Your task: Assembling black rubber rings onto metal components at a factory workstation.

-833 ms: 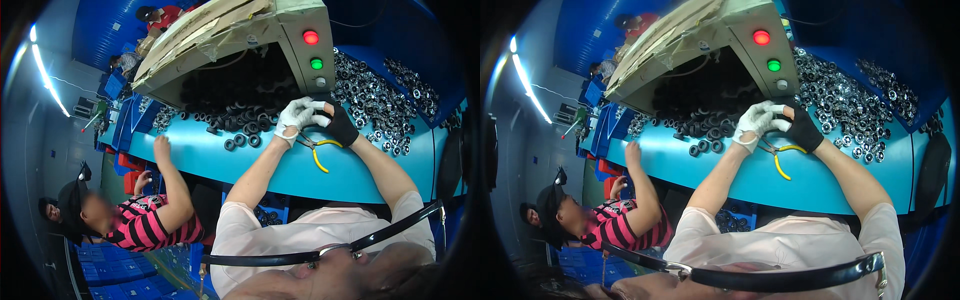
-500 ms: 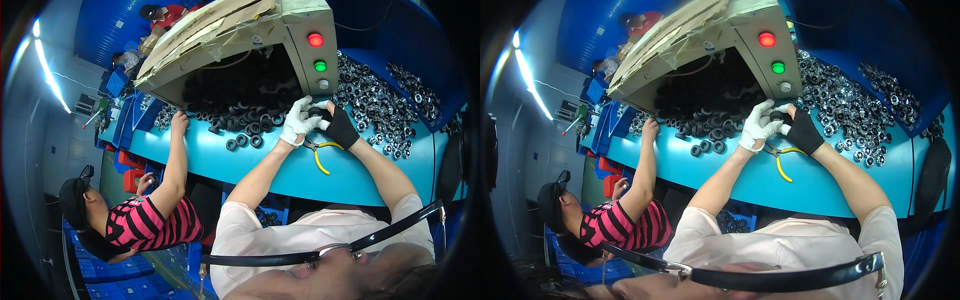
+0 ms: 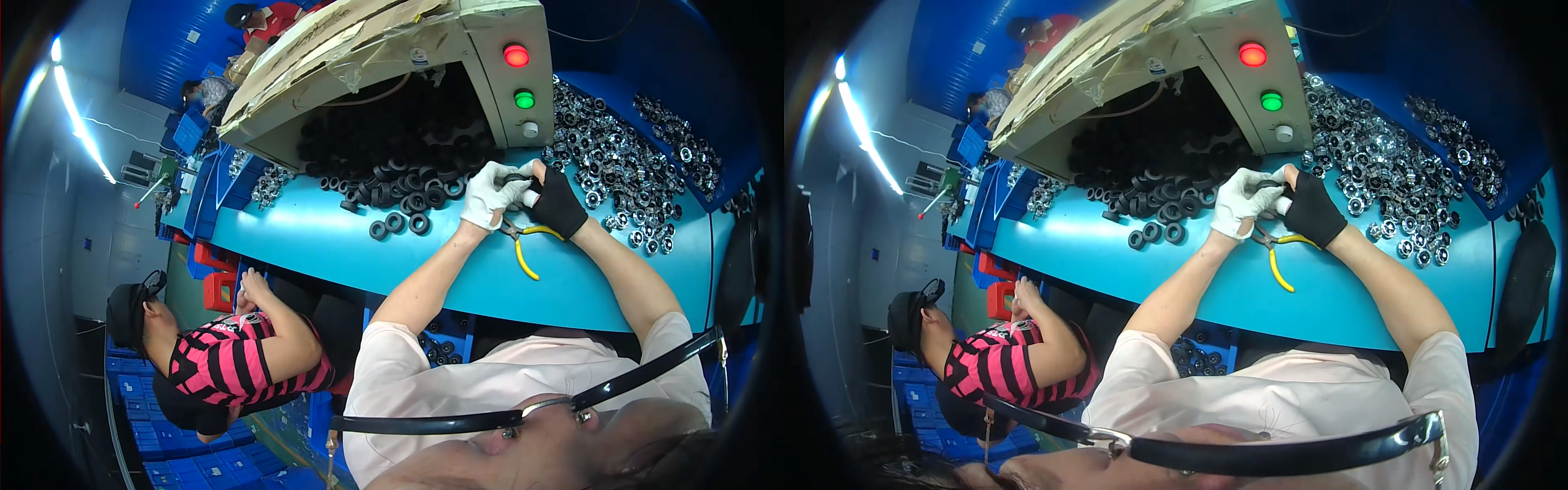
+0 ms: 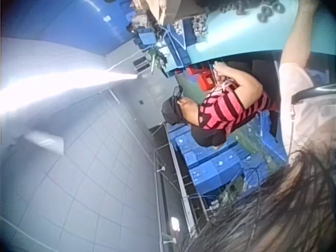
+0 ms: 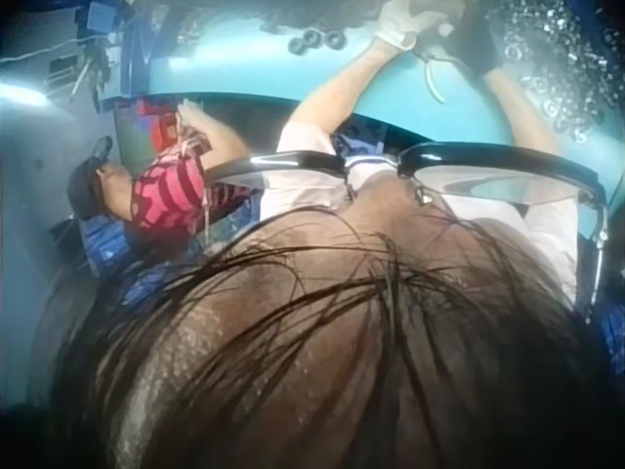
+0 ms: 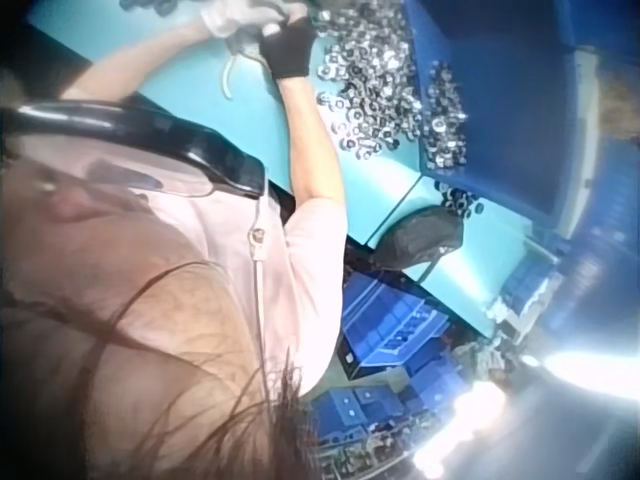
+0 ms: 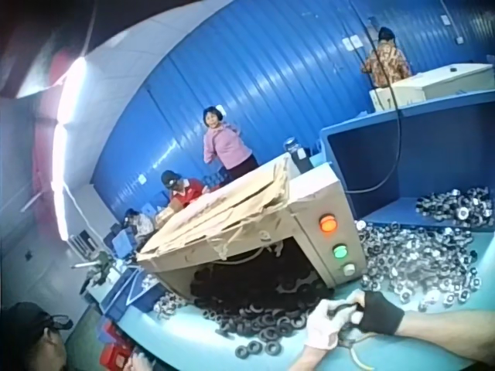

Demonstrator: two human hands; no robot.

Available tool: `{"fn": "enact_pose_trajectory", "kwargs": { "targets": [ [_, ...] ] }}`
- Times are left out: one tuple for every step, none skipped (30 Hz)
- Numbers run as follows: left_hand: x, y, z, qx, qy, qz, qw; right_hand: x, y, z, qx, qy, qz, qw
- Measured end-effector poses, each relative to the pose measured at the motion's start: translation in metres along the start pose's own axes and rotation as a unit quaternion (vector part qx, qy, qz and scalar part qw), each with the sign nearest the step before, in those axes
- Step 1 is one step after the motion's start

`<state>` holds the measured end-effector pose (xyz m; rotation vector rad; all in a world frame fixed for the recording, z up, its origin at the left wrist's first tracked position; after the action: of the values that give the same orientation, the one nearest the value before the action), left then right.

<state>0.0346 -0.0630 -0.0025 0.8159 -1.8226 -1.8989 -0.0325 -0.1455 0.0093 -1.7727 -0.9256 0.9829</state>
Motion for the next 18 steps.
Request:
{"fn": "enact_pose_trajectory", "kwargs": {
  "targets": [
    [-0.003,-0.004,-0.002,0.019,0.003,0.040,0.999,0.002,-0.003,-0.001,-0.001,-0.001,0.001,1.000],
    [-0.006,-0.005,-0.002,0.040,-0.004,0.058,0.997,0.002,-0.008,-0.002,-0.018,0.004,0.012,1.000],
    [-0.009,-0.011,-0.004,0.040,-0.004,0.060,0.997,0.001,-0.013,-0.001,-0.035,0.009,0.023,0.999],
    [-0.010,-0.012,-0.004,0.062,-0.010,0.009,0.998,0.002,-0.013,-0.001,-0.025,0.000,0.020,0.999],
    [-0.009,-0.007,-0.003,0.084,-0.016,-0.043,0.995,0.003,-0.012,-0.001,-0.024,0.000,0.021,0.999],
    [-0.010,0.000,0.000,0.106,-0.003,-0.051,0.993,0.002,-0.006,-0.002,0.001,0.007,0.013,1.000],
    [-0.009,-0.002,-0.001,0.105,-0.003,-0.051,0.993,0.002,0.000,-0.002,0.027,0.014,0.005,1.000],
    [-0.009,-0.004,-0.002,0.092,-0.002,-0.039,0.995,0.003,-0.002,-0.003,0.027,0.012,0.005,1.000],
    [-0.010,-0.006,-0.001,0.078,0.000,-0.027,0.997,0.002,-0.005,-0.004,0.031,0.013,-0.001,0.999],
    [-0.010,-0.006,0.000,0.077,0.001,-0.026,0.997,0.003,-0.007,-0.005,0.034,0.013,-0.006,0.999],
    [-0.010,-0.002,0.003,0.081,0.020,-0.050,0.995,0.003,-0.006,-0.005,0.036,0.013,-0.006,0.999],
    [-0.010,0.001,0.005,0.084,0.040,-0.075,0.993,0.001,-0.004,-0.005,0.042,0.022,-0.007,0.999],
    [-0.008,-0.002,0.004,0.083,0.039,-0.074,0.993,-0.002,-0.002,-0.006,0.047,0.031,-0.009,0.998],
    [-0.009,-0.001,0.004,0.083,0.054,-0.076,0.992,-0.003,-0.005,-0.009,0.045,0.023,0.005,0.999],
    [-0.010,0.001,0.004,0.083,0.069,-0.078,0.991,-0.003,-0.004,-0.008,0.045,0.023,0.004,0.999],
    [-0.008,0.005,0.009,0.099,0.080,-0.088,0.988,-0.005,-0.004,-0.007,0.032,0.029,0.023,0.999],
    [-0.010,0.002,0.007,0.099,0.078,-0.089,0.988,-0.005,-0.004,-0.007,0.017,0.035,0.040,0.998],
    [-0.012,-0.011,0.002,0.063,0.067,-0.037,0.995,-0.004,-0.011,-0.008,-0.022,0.040,0.046,0.998]
  ]
}}
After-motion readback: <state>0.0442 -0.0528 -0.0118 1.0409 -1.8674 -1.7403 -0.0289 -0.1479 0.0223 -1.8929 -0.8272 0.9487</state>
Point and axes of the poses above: each hand's wrist, its own z-axis away from the middle knuckle, its own x-axis out of the palm, y = z × x, the point moved 10 cm from there along -z, towards the middle knuckle, and after that the axes turned 4 degrees about -z, right-handed, at the moved point
